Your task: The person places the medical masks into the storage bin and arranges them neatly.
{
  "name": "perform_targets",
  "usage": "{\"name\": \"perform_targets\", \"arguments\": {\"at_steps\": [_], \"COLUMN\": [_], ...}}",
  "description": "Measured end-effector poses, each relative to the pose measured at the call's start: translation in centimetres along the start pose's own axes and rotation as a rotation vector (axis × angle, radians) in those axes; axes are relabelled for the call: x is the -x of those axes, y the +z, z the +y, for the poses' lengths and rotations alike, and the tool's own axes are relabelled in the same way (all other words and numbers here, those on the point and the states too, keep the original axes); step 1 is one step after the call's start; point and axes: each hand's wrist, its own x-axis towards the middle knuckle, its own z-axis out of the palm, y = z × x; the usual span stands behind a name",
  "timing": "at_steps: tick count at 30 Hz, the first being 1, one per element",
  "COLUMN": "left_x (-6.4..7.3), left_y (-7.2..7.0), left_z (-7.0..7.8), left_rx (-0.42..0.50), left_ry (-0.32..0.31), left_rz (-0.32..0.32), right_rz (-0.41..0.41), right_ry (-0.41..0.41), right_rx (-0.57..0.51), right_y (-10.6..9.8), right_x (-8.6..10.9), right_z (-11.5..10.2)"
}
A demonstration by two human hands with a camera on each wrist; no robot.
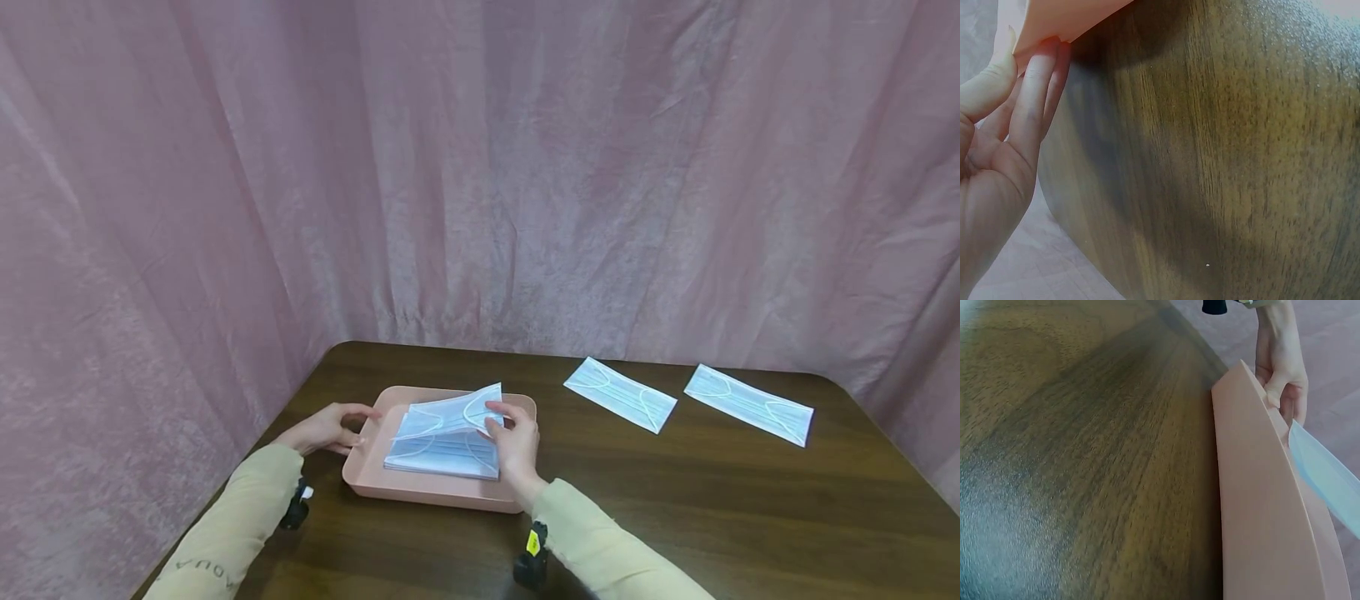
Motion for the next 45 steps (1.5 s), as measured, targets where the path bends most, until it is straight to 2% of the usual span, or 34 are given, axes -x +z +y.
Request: {"name": "perform_targets", "arguments": {"at_steps": [8, 16, 24, 30, 32, 39, 45], "left_x": [0.1, 0.1, 0.2, 0.2, 0.3, 0.3, 0.3], "left_y": [0.2, 0.3, 0.3, 0.2, 0.2, 0.1, 0.1], "left_z": [-0.1, 0.0, 0.2, 0.0, 0.0, 0.1, 0.2], "left_rx": [-0.002, -0.006, -0.025, -0.023, -0.018, -0.016, -0.018], "left_ry": [0.004, 0.009, -0.019, -0.011, -0.013, -0.009, -0.009], "left_rz": [-0.003, -0.009, 0.016, 0.014, 0.017, 0.014, 0.016], "right_rz": [-0.001, -0.001, -0.021, -0.084, -0.094, -0.071, -0.054], "right_ry": [-0.009, 0.009, -0.001, 0.024, 0.028, -0.022, -0.071], "right_rx": [0.090, 0.134, 0.098, 0.002, 0.003, 0.123, 0.159], "right_y": [0.3, 0.6, 0.4, 0.3, 0.3, 0.1, -0.1], "right_x": [0.5, 0.8, 1.0, 1.3, 1.3, 1.4, 1.5], "right_z": [0.1, 0.5, 0.8, 0.9, 0.9, 1.0, 0.9]}}
